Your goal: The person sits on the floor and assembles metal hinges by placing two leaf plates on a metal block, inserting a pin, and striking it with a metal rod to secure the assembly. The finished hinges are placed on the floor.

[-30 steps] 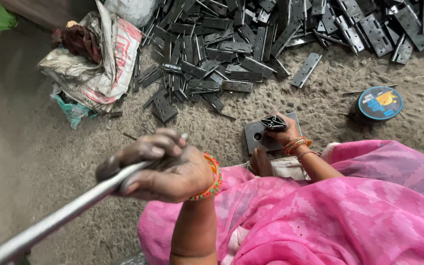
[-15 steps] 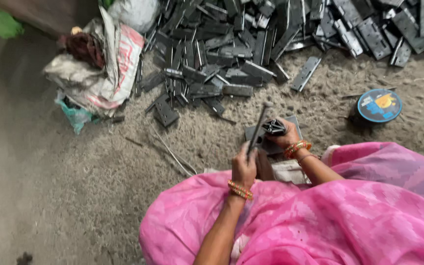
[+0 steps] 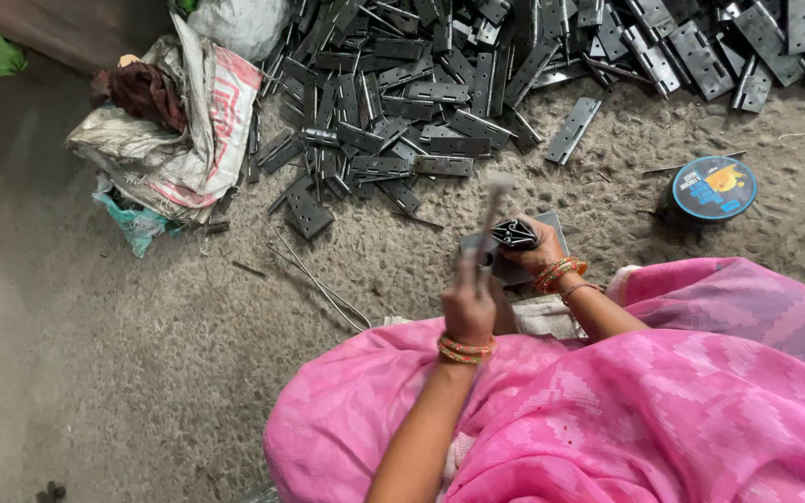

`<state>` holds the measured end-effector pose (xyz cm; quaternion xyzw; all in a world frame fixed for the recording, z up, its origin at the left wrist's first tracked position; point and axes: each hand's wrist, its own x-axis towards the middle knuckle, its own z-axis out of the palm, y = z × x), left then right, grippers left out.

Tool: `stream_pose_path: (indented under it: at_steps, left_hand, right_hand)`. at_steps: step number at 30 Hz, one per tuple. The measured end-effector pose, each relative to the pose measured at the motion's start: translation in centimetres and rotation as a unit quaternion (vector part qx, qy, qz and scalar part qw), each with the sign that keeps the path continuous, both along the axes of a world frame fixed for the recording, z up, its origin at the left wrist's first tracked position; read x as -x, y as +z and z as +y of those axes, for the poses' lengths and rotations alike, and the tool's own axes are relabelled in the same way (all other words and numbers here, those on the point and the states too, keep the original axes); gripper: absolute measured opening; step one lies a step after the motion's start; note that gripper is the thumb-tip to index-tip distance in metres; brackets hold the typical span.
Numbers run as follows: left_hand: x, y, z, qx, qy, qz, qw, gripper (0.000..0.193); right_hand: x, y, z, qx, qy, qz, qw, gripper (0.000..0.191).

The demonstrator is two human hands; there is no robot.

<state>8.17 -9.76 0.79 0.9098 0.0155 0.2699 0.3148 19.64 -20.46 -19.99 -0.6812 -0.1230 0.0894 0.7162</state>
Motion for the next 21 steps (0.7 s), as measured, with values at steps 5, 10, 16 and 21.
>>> stream_pose_path:
  at_steps: [5,10,16,21]
  left_hand:
    - [3.4,-8.3,1.8,0.032,-0.017,0.161,0.986,0.025]
    - [1.7,0.5,1.9,0.122,-0.040,-0.036,0.991,0.026]
    - [-1.1,15.0,2.0,0.354,-0.072,-0.461,0.810,0.049]
    - [-1.8,8.3,0.5,0.328,-0.104,-0.357,0.868,0.039]
  right_hand:
    - [-0.2,-0.9,0.3,-0.002,-0.023,0.095,0.995,0.041]
    - [-0.5,-1.0,0.5,-0.022,-0.015,-0.004,1.000,0.037]
    - [-0.3,-0.4,0.4,-0.049,-0.004,0.016,0.999,0.039]
    - [0.2,0.2,0.0,-0.029,0.010,0.042,0.999,0.035]
